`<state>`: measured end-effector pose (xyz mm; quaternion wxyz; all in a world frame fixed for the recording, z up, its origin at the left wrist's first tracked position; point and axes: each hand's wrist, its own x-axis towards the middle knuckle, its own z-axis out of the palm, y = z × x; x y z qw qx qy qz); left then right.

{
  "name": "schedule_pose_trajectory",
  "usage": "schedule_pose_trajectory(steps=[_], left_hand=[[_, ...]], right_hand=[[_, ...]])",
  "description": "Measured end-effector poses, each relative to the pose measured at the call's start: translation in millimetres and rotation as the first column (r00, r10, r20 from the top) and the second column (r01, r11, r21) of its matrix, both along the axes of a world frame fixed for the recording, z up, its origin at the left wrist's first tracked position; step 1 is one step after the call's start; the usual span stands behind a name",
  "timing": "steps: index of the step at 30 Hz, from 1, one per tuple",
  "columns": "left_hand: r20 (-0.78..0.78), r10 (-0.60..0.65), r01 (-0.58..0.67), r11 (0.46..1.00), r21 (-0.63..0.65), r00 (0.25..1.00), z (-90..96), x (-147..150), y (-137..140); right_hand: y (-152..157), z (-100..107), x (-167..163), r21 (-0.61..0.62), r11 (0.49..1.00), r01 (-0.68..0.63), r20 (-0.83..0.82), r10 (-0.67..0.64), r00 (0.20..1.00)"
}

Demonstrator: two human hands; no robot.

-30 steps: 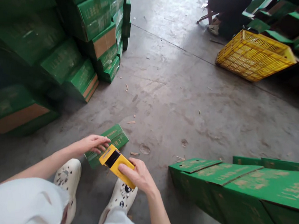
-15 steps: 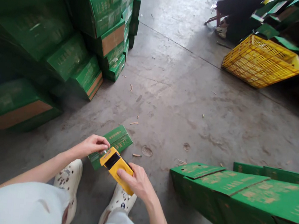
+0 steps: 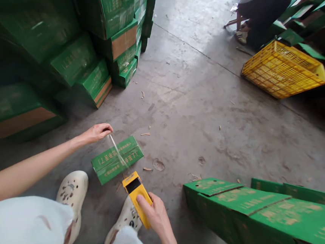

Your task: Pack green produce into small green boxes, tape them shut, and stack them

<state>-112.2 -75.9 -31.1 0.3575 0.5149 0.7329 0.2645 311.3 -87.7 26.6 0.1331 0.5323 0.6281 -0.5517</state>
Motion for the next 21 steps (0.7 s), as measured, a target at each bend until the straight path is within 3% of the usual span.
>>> schedule_pose_trajectory(steps=[6, 9, 12, 15, 18, 21], left_hand=[[0.099, 0.045, -0.028, 0.987, -0.161, 0.994, -49.1, 41.7, -7.9], [0.064, 0.123, -0.108, 0.974, -0.201, 0.990, -60.7, 46.6, -16.5], [-0.041, 0.167, -0.170, 0.982, -0.087, 0.985, -54.0, 42.9, -31.1], [-0.153, 0.009, 0.003, 0.997, 0.080, 0.988, -35.2, 65.2, -58.0], [-0.352, -0.171, 0.186, 0.983, 0.008, 0.920, -16.8, 112.2, -87.0], [-0.458, -0.212, 0.202, 0.977, -0.070, 0.864, -6.0, 136.9, -98.1]], right_hand=[[2.7, -19.1, -19.8, 0.024, 0.999, 0.045, 0.050, -0.046, 0.998], [5.4, -19.7, -31.0, 0.000, 0.998, 0.069, 0.067, -0.068, 0.995], [6.4, -20.9, -37.1, -0.022, 0.997, 0.080, 0.076, -0.078, 0.994], [6.4, -23.3, -38.8, 0.011, 0.998, 0.069, 0.090, -0.069, 0.993], [7.7, -21.1, -40.0, 0.031, 0.999, 0.042, 0.113, -0.046, 0.993], [11.1, -12.3, -45.9, 0.054, 0.999, 0.003, 0.161, -0.011, 0.987]])
